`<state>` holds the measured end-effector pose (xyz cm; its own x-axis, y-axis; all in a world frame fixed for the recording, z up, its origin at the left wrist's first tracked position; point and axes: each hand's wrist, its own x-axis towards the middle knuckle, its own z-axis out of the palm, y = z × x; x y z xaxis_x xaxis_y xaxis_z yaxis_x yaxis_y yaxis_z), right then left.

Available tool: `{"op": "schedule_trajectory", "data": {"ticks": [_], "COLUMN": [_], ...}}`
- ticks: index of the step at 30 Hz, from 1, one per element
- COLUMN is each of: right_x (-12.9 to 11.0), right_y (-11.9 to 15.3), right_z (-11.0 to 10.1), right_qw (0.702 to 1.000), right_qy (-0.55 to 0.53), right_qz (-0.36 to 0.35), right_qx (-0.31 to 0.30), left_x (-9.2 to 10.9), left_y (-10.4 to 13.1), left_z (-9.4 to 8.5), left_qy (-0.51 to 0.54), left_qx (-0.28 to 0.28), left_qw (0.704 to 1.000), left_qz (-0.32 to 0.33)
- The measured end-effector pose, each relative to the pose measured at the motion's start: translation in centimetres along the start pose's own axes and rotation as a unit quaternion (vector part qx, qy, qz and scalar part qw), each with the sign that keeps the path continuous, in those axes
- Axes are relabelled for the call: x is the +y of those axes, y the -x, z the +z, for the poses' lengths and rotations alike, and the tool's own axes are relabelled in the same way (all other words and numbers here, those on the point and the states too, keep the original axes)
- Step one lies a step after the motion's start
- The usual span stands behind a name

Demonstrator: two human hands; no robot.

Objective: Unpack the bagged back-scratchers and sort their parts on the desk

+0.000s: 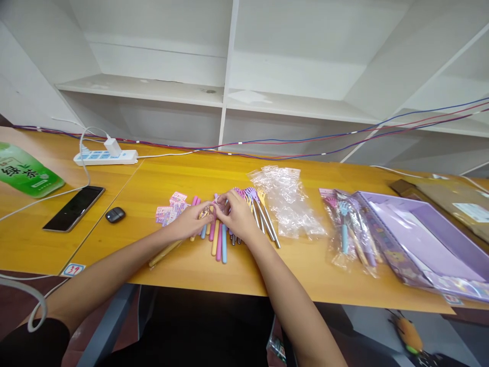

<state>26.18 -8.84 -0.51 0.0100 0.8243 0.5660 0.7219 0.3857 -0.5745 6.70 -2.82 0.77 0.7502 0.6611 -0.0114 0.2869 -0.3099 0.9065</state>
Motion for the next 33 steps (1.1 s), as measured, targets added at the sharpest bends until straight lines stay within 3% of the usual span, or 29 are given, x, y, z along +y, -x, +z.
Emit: {"op": "schedule_trajectory", "data": {"ticks": [3, 13, 18, 22, 25, 29, 33], "right_x": [-0.1, -0.4, 0.3, 1.2, 1.4, 1.0, 0.5], "right_y": [0.0, 0.0, -0.1, -0.1, -0.2, -0.3, -0.4], "right_z": [0.0, 0.2, -0.3, -0.9, -1.4, -2.0, -2.5], "right_qw": [1.0, 0.999, 0.994, 0.988, 0.991, 0.998, 0.999], "right_qy": [0.002, 0.005, 0.032, -0.006, -0.019, 0.012, -0.008], "right_qz": [0.018, 0.043, 0.097, 0.132, 0.108, 0.015, 0.032], "right_qx": [-0.004, -0.022, 0.04, 0.075, 0.075, 0.051, 0.01], "left_x": [0.2, -0.9, -0.3, -0.3, -0.3, 0.0, 0.3], "left_y": [0.1, -0.1, 0.2, 0.2, 0.1, 0.0, 0.1], "left_z": [0.2, 0.6, 0.3, 0.3, 0.3, 0.1, 0.0], "left_qy": [0.002, -0.062, -0.011, 0.057, 0.104, 0.139, 0.132], "left_qx": [0.025, 0.001, -0.003, -0.016, -0.019, -0.006, 0.009], "left_qw": [0.999, 0.995, 0.999, 0.998, 0.994, 0.989, 0.991], "left_qz": [0.036, 0.08, 0.041, -0.005, -0.03, -0.04, -0.03]}}
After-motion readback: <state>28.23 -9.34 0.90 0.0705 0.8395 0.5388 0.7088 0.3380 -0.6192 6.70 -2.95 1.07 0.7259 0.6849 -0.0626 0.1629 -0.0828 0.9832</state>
